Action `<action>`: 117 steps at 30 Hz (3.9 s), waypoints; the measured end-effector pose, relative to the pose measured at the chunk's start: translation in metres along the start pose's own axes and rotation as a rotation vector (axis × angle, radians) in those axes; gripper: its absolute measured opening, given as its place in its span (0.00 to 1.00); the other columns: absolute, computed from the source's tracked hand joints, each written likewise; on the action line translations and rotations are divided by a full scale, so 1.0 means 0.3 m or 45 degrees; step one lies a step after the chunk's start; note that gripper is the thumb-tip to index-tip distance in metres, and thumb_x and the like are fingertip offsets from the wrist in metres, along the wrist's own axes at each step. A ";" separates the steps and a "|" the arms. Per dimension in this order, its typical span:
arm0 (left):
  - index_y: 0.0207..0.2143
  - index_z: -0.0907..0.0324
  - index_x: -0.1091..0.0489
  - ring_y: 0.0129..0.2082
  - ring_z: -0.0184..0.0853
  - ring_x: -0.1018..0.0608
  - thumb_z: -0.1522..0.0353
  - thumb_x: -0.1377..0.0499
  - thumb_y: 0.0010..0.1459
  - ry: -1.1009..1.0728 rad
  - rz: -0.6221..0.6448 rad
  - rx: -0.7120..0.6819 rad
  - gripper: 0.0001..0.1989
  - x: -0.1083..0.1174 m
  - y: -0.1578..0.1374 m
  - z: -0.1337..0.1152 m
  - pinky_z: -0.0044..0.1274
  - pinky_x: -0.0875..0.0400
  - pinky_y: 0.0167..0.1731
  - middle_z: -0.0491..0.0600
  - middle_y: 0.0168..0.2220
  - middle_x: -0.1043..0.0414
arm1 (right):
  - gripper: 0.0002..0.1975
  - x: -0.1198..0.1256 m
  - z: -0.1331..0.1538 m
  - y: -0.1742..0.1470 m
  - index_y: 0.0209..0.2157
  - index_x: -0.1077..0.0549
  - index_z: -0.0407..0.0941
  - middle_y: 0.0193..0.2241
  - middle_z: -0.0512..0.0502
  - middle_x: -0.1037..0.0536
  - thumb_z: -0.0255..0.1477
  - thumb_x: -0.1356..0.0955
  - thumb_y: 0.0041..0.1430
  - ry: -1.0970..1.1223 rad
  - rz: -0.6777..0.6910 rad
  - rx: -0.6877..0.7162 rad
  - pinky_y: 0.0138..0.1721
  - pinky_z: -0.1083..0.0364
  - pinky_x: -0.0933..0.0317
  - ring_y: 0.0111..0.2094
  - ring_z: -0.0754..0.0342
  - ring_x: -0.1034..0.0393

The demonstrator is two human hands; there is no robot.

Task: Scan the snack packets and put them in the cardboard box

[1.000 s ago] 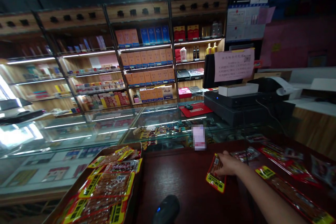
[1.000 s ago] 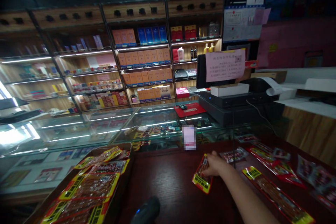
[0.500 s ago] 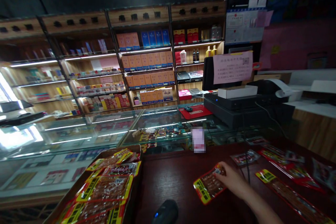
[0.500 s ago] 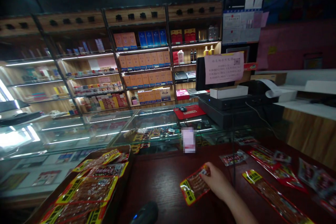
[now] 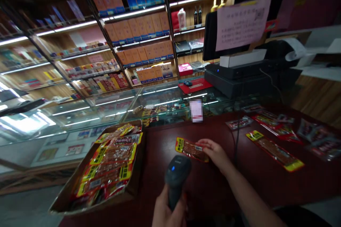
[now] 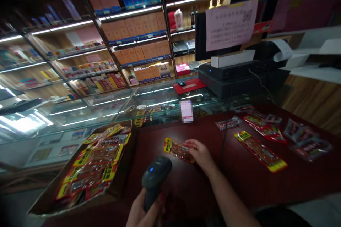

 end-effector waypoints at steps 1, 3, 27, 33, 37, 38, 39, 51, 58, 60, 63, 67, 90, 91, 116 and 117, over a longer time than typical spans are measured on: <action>0.30 0.59 0.30 0.13 0.23 0.34 0.58 0.34 0.53 0.055 0.038 -0.048 0.14 -0.017 -0.012 -0.030 0.16 0.42 0.14 0.39 0.18 0.33 | 0.18 0.002 0.003 -0.004 0.40 0.25 0.46 0.40 0.43 0.16 0.34 0.28 0.43 0.029 0.010 -0.006 0.46 0.47 0.29 0.42 0.44 0.21; 0.30 0.59 0.32 0.12 0.24 0.35 0.59 0.35 0.52 0.122 0.079 -0.060 0.13 -0.047 -0.027 -0.075 0.16 0.43 0.13 0.39 0.19 0.33 | 0.22 0.006 0.002 -0.009 0.43 0.25 0.47 0.43 0.42 0.17 0.33 0.28 0.43 0.049 0.010 -0.006 0.47 0.45 0.29 0.43 0.45 0.21; 0.29 0.58 0.30 0.10 0.24 0.37 0.61 0.35 0.52 0.148 0.031 -0.091 0.11 -0.058 -0.044 -0.058 0.15 0.46 0.11 0.39 0.15 0.36 | 0.21 0.001 0.008 -0.010 0.48 0.25 0.47 0.44 0.42 0.17 0.33 0.30 0.50 -0.066 0.019 0.138 0.50 0.43 0.29 0.47 0.45 0.22; 0.34 0.60 0.30 0.10 0.23 0.36 0.61 0.36 0.52 0.074 0.045 -0.059 0.13 -0.034 0.002 -0.032 0.15 0.43 0.11 0.39 0.17 0.33 | 0.20 -0.001 0.006 -0.008 0.46 0.24 0.47 0.47 0.42 0.18 0.34 0.28 0.49 -0.094 0.025 0.153 0.55 0.43 0.33 0.51 0.45 0.24; 0.41 0.62 0.29 0.09 0.25 0.35 0.55 0.34 0.49 -0.115 0.096 0.010 0.23 0.002 0.076 0.040 0.16 0.41 0.09 0.40 0.17 0.31 | 0.19 0.009 -0.008 -0.003 0.44 0.23 0.47 0.46 0.41 0.18 0.36 0.27 0.49 -0.138 0.015 0.158 0.55 0.43 0.32 0.50 0.44 0.24; 0.42 0.62 0.29 0.09 0.25 0.35 0.53 0.33 0.48 -0.176 0.105 0.021 0.26 0.011 0.093 0.059 0.16 0.41 0.08 0.40 0.17 0.30 | 0.19 0.016 -0.014 -0.002 0.44 0.23 0.47 0.45 0.41 0.18 0.37 0.27 0.48 -0.138 -0.004 0.155 0.54 0.43 0.32 0.50 0.44 0.24; 0.44 0.62 0.29 0.09 0.26 0.35 0.52 0.33 0.48 -0.237 0.116 0.032 0.28 0.020 0.106 0.075 0.16 0.40 0.08 0.40 0.17 0.30 | 0.19 0.026 -0.019 0.000 0.43 0.23 0.47 0.45 0.41 0.18 0.37 0.27 0.48 -0.135 -0.027 0.150 0.54 0.43 0.32 0.50 0.44 0.24; 0.39 0.61 0.32 0.08 0.25 0.37 0.51 0.34 0.47 -0.595 0.136 0.096 0.26 0.029 0.141 0.146 0.17 0.42 0.08 0.42 0.16 0.30 | 0.21 -0.258 0.238 0.033 0.45 0.23 0.47 0.48 0.40 0.19 0.39 0.25 0.49 -0.144 0.095 0.238 0.56 0.44 0.33 0.52 0.43 0.25; 0.35 0.60 0.33 0.08 0.26 0.36 0.52 0.32 0.44 -0.607 0.024 0.109 0.25 0.029 0.143 0.173 0.18 0.42 0.08 0.42 0.15 0.30 | 0.14 -0.931 0.282 0.075 0.40 0.22 0.48 0.42 0.49 0.16 0.27 0.28 0.48 -0.069 0.737 0.296 0.52 0.46 0.30 0.46 0.49 0.22; 0.36 0.61 0.32 0.09 0.27 0.35 0.52 0.32 0.43 -0.593 0.011 0.099 0.25 0.033 0.144 0.173 0.18 0.41 0.08 0.43 0.15 0.29 | 0.15 -1.074 0.241 0.062 0.39 0.21 0.48 0.40 0.51 0.16 0.22 0.30 0.48 -0.136 0.853 0.266 0.49 0.48 0.28 0.45 0.50 0.22; 0.38 0.63 0.29 0.09 0.28 0.34 0.51 0.31 0.41 -0.586 -0.009 0.075 0.29 0.048 0.151 0.171 0.19 0.41 0.09 0.41 0.13 0.31 | 0.17 -1.184 0.215 0.023 0.40 0.21 0.47 0.40 0.50 0.16 0.17 0.33 0.50 -0.381 0.917 0.410 0.48 0.51 0.29 0.45 0.51 0.21; 0.38 0.64 0.26 0.09 0.30 0.32 0.47 0.31 0.39 -0.555 -0.029 0.098 0.32 0.063 0.161 0.176 0.19 0.42 0.10 0.44 0.13 0.30 | 0.19 -1.194 0.225 -0.056 0.45 0.21 0.49 0.41 0.50 0.16 0.19 0.33 0.53 -0.860 0.933 0.730 0.47 0.54 0.31 0.44 0.52 0.22; 0.45 0.61 0.31 0.10 0.25 0.35 0.49 0.31 0.46 -0.490 0.069 0.024 0.32 0.061 0.143 0.136 0.16 0.39 0.07 0.41 0.19 0.28 | 0.28 0.180 0.140 0.082 0.60 0.34 0.28 0.62 0.20 0.37 0.32 0.39 0.64 -2.194 -0.601 0.016 0.61 0.37 0.55 0.62 0.33 0.43; 0.45 0.62 0.31 0.10 0.25 0.35 0.49 0.31 0.46 -0.483 0.072 0.017 0.32 0.062 0.142 0.136 0.16 0.38 0.08 0.41 0.19 0.28 | 0.28 0.116 0.124 0.047 0.60 0.34 0.30 0.62 0.21 0.36 0.33 0.38 0.64 -2.199 -0.538 0.073 0.60 0.37 0.55 0.62 0.34 0.42; 0.36 0.60 0.30 0.09 0.24 0.36 0.51 0.33 0.49 -0.240 0.054 -0.023 0.24 0.003 0.065 0.080 0.16 0.41 0.09 0.40 0.17 0.31 | 0.19 0.114 0.022 -0.054 0.44 0.20 0.47 0.42 0.44 0.16 0.39 0.36 0.57 -0.728 -0.343 0.197 0.45 0.49 0.28 0.43 0.45 0.21; 0.34 0.60 0.31 0.09 0.24 0.36 0.52 0.34 0.50 -0.193 0.072 -0.036 0.21 -0.008 0.049 0.065 0.16 0.42 0.09 0.40 0.17 0.31 | 0.20 0.117 0.018 -0.052 0.44 0.20 0.47 0.42 0.44 0.16 0.39 0.36 0.56 -0.650 -0.319 0.190 0.43 0.49 0.26 0.42 0.45 0.20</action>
Point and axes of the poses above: each hand's wrist, its own y-axis towards the middle knuckle, its own x-axis out of the back of the hand, z = x × y, the point moved 6 cm from there along y, towards the middle knuckle
